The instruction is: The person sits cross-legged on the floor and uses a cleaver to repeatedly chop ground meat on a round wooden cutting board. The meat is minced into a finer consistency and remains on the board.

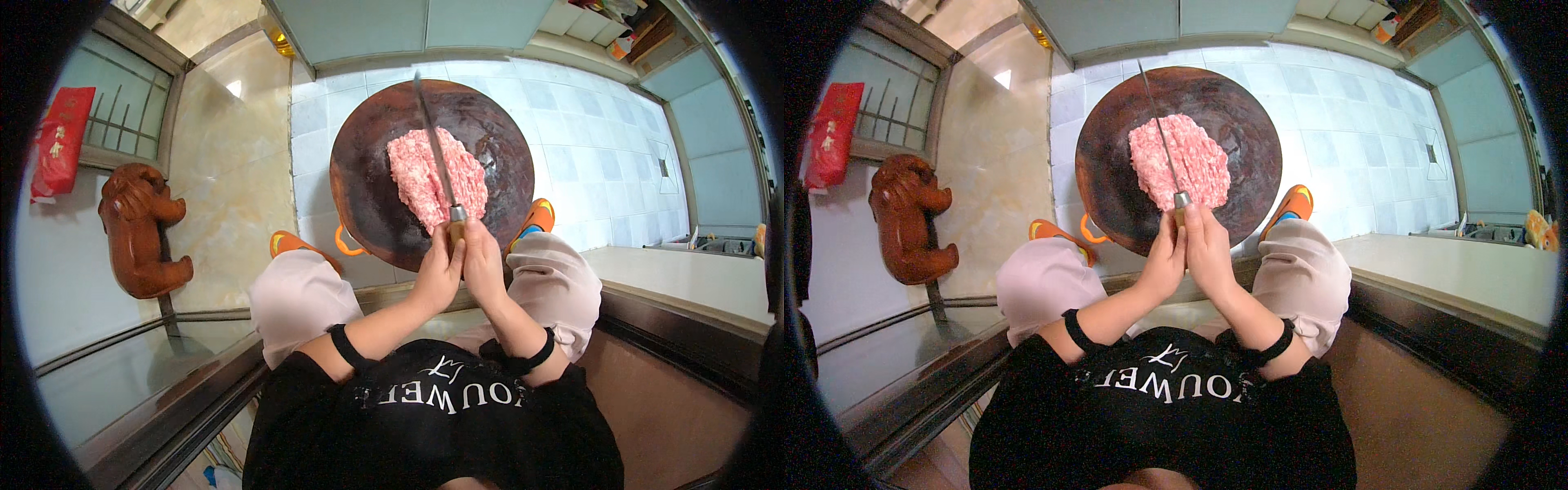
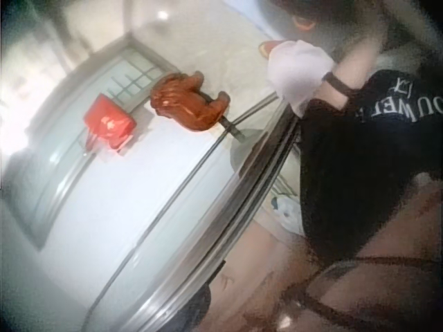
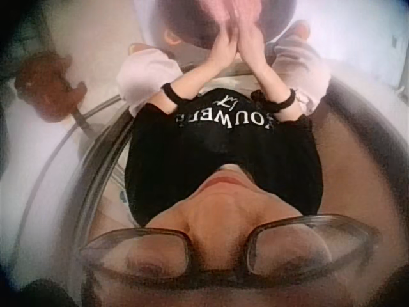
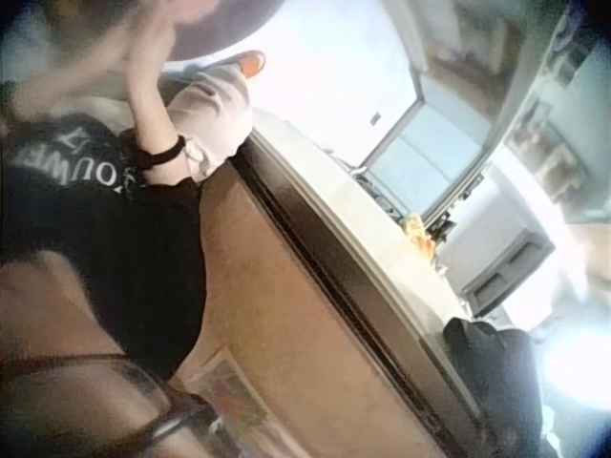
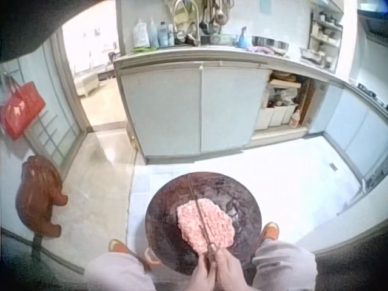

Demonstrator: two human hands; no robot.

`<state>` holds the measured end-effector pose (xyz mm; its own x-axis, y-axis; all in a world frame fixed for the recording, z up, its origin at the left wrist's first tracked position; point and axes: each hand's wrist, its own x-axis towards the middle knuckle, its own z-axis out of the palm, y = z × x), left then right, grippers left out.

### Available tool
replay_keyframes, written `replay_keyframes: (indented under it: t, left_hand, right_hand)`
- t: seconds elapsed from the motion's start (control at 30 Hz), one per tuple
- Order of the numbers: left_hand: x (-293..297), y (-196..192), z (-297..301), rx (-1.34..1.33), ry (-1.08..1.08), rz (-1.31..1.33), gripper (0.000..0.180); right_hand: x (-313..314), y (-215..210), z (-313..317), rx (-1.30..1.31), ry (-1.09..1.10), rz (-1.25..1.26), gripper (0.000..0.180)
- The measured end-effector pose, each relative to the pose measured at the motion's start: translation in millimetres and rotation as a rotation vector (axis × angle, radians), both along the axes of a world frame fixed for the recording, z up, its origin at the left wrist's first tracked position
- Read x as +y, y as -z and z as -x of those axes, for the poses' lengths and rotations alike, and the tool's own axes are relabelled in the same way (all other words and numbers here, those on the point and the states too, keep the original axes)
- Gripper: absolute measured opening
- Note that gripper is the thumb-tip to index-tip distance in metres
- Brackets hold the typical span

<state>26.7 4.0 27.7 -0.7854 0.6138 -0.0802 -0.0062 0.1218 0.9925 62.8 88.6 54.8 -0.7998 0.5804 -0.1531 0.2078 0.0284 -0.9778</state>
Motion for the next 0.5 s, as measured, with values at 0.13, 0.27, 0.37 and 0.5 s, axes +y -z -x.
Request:
replay_keyframes:
  t: [0.13,0.27,0.37,0.5]
  left_hand:
    - [2,-7,10,-0.098,-0.047,0.185,0.047]
    - [-1,1,16,-0.065,-0.027,0.269,0.044]
    - [-9,2,11,-0.037,-0.028,0.249,0.037]
    - [-8,2,12,-0.01,-0.011,0.301,0.039]
  right_hand:
    - [-9,-3,14,-0.085,0.03,0.015,0.043]
    - [-14,11,18,-0.213,-0.022,0.0,0.043]
    - [-16,15,12,-0.049,-0.025,-0.03,0.04]
    - [-19,15,12,-0.143,-0.013,0.025,0.039]
